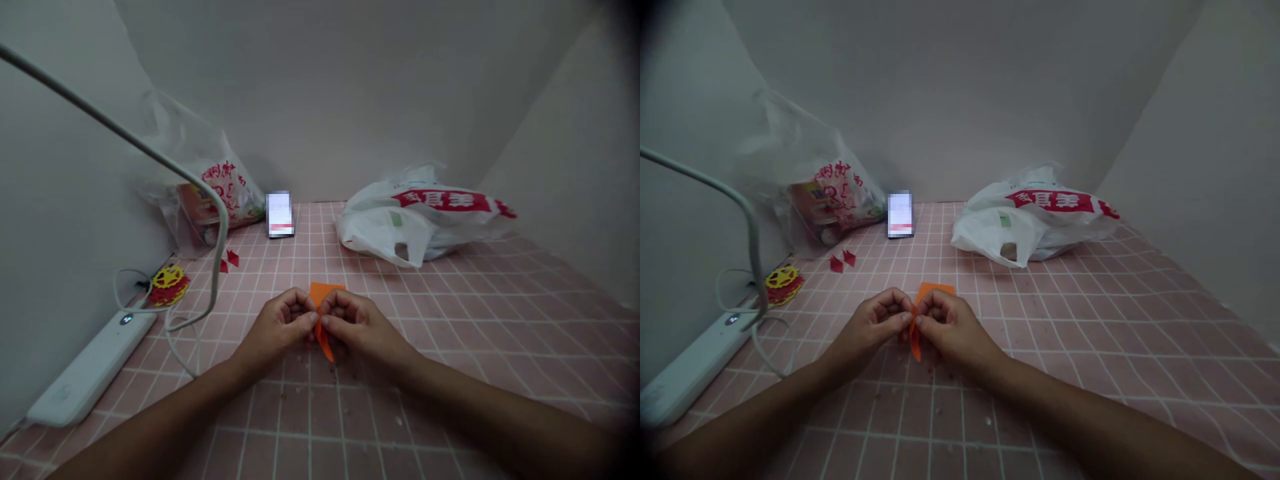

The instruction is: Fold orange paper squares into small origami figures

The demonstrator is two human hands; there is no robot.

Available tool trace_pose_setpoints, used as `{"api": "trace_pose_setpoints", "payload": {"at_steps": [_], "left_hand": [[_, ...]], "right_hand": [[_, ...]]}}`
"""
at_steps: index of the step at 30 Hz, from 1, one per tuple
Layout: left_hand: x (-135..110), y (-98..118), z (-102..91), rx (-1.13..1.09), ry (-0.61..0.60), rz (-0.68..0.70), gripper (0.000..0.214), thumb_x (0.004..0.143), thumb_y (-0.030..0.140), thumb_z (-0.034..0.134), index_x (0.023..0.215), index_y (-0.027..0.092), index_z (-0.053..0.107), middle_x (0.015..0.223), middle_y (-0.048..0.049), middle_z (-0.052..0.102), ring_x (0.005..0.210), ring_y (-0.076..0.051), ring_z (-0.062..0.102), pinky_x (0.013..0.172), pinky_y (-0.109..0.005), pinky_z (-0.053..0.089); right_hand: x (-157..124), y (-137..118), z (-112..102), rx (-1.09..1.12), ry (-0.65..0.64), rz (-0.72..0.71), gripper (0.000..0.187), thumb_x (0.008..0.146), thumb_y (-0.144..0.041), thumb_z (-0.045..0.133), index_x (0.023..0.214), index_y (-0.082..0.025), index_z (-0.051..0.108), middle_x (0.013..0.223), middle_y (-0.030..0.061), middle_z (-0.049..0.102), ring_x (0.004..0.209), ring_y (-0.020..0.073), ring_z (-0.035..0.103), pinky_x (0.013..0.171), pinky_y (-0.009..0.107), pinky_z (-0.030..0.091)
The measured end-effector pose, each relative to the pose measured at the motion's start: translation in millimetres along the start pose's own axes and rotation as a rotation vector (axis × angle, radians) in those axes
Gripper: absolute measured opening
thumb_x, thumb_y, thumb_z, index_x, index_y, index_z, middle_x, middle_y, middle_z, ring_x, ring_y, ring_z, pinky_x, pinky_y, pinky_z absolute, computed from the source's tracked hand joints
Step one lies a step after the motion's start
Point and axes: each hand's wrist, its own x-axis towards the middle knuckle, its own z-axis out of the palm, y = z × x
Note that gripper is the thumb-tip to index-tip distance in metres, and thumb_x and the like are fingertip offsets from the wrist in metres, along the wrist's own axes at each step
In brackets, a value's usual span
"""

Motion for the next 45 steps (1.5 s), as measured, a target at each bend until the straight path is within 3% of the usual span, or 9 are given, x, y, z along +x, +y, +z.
{"api": "trace_pose_setpoints", "payload": {"at_steps": [10, 19, 32, 45], "left_hand": [[-1.1, 1.9, -1.0, 0.198, 0.039, 0.043, 0.012, 0.078, 0.028, 0.062, 0.080, 0.017, 0.058, 0.073, 0.0004, 0.059, 0.065, -0.013, 0.054, 0.060, -0.024, 0.042], [0.5, -1.5, -1.3, 0.281, 0.072, 0.063, 0.006, 0.074, 0.023, 0.060, 0.077, 0.018, 0.058, 0.075, -0.0002, 0.058, 0.067, -0.014, 0.053, 0.063, -0.026, 0.043], [2.2, 0.2, -4.6, 0.261, 0.021, 0.061, 0.010, 0.075, 0.027, 0.062, 0.075, 0.018, 0.059, 0.074, -0.0009, 0.059, 0.067, -0.014, 0.053, 0.064, -0.027, 0.043], [4.1, 0.1, -5.5, 0.272, -0.043, -0.009, 0.008, 0.074, 0.025, 0.060, 0.075, 0.017, 0.059, 0.070, 0.0019, 0.056, 0.063, -0.013, 0.051, 0.061, -0.025, 0.041]], "right_hand": [[-0.4, 2.4, -1.2, -0.121, 0.082, -0.103, 0.010, 0.075, -0.023, 0.063, 0.073, -0.020, 0.053, 0.053, -0.0068, 0.053, 0.043, 0.0073, 0.049, 0.040, 0.018, 0.036], [0.5, 6.1, -0.4, -0.127, 0.101, -0.091, 0.012, 0.076, -0.024, 0.062, 0.072, -0.021, 0.051, 0.053, -0.0068, 0.050, 0.043, 0.0079, 0.045, 0.042, 0.021, 0.033], [-0.1, 3.7, -0.2, -0.156, 0.077, -0.071, 0.012, 0.076, -0.026, 0.062, 0.072, -0.021, 0.052, 0.054, -0.0066, 0.050, 0.045, 0.0086, 0.044, 0.044, 0.022, 0.032], [0.9, 5.5, -7.9, -0.367, 0.034, -0.200, 0.017, 0.087, -0.029, 0.056, 0.073, -0.019, 0.054, 0.064, -0.0032, 0.050, 0.058, 0.0110, 0.044, 0.054, 0.024, 0.033]]}}
